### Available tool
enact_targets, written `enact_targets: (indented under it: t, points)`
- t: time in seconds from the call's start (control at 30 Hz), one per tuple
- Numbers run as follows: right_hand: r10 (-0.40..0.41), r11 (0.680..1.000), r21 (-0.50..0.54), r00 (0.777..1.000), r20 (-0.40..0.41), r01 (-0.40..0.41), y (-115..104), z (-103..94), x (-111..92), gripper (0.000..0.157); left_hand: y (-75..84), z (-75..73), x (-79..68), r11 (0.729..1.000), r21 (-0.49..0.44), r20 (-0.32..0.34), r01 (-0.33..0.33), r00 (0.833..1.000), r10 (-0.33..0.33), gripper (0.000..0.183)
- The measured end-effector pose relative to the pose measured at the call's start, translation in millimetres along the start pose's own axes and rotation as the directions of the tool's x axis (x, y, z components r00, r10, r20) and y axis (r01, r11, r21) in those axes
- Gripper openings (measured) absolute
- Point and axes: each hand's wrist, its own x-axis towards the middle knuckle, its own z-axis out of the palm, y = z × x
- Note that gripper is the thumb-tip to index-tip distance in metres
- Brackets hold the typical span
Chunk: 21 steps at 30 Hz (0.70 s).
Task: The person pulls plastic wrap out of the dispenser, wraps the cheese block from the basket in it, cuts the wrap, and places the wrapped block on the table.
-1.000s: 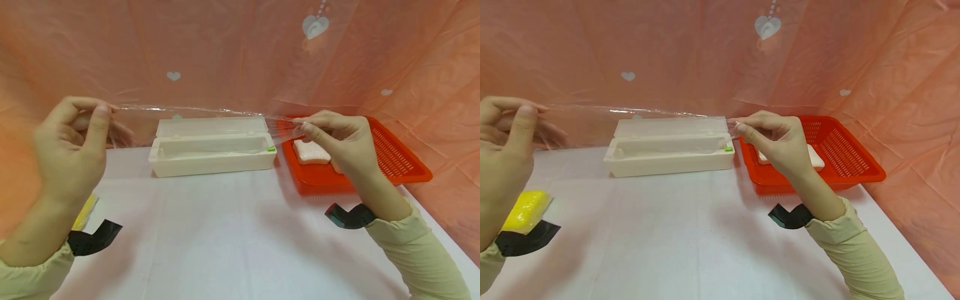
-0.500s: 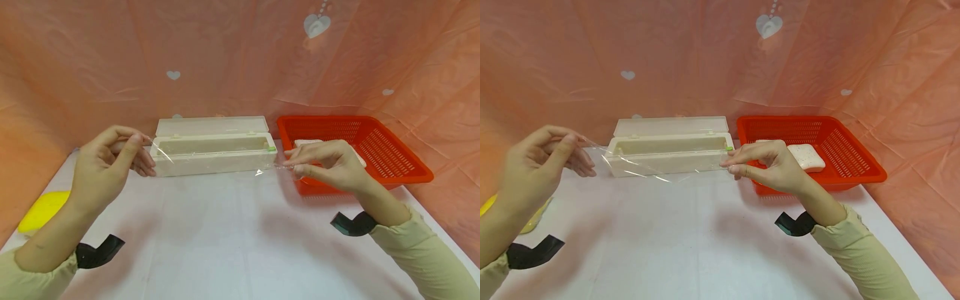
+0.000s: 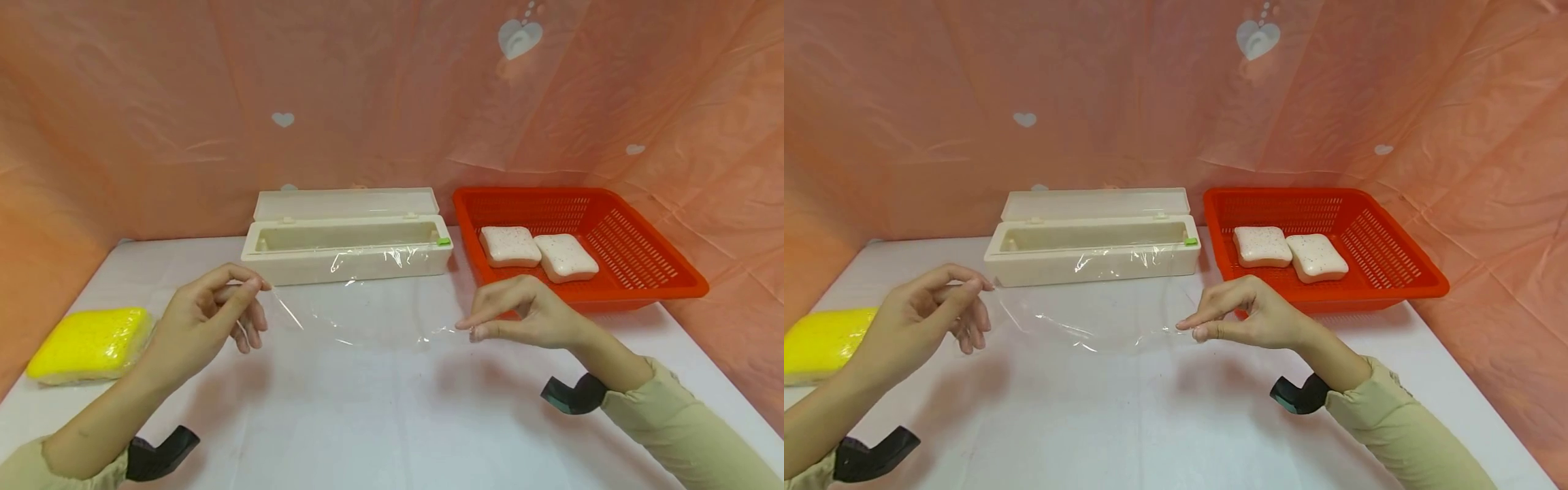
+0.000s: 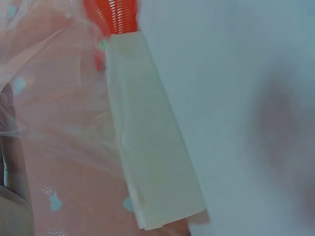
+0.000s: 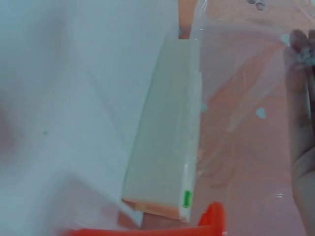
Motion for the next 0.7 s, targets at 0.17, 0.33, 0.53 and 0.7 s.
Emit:
enact_targets:
  t: [0.17,0.33,0.53,0.7]
  points:
    - [0.036,0.999,0.036,0.996,0.085,-0.040,6,4.4,-11,0.041,-8.7,5.2,-11.3,1.000,-0.004,0.078,0.003,0.997,-0.002,0.015]
    - [0.070,0.997,0.028,0.982,0.176,-0.076,9,9.8,-24,0.041,-20.8,9.5,-23.8,0.999,-0.043,0.177,0.011,0.984,-0.003,0.018]
    - [0.122,0.990,0.032,0.959,0.254,-0.135,15,15.5,-36,0.033,-35.5,10.5,-36.0,0.996,-0.076,0.240,0.038,0.971,-0.019,0.017]
    - [0.148,0.986,0.029,0.941,0.304,-0.165,20,18.0,-40,0.027,-43.4,10.5,-42.1,0.995,-0.068,0.252,0.069,0.966,-0.050,0.013]
